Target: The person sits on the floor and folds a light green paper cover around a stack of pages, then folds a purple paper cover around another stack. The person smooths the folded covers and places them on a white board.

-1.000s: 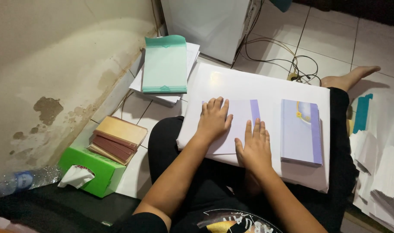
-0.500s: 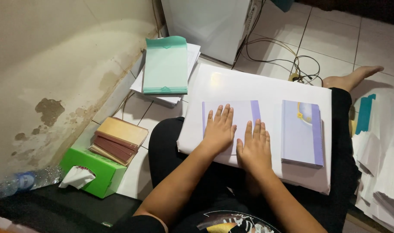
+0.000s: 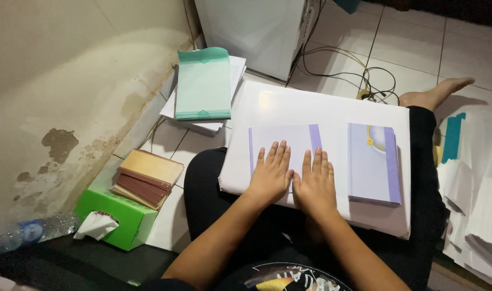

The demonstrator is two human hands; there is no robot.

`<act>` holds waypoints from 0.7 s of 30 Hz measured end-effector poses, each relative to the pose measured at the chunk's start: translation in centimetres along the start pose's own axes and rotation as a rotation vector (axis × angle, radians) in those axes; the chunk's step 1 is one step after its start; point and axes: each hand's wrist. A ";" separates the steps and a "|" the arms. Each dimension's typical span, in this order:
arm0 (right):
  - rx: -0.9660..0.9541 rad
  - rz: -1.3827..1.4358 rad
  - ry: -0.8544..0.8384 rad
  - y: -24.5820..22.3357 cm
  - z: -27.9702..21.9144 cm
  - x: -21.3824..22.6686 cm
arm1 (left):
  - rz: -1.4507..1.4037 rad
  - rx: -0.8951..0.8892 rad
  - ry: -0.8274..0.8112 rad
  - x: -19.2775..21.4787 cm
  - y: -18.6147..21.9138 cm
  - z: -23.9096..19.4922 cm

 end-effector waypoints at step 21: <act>0.000 -0.023 -0.026 0.0 -0.1 0.3 | -0.021 0.044 0.002 1.7 0.3 0.0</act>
Point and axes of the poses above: each hand's wrist, its own z-axis towards the middle knuckle, its own x-axis out of the back of the hand, y = z × x, and after that the axes turned 12 degrees about -z, right-handed
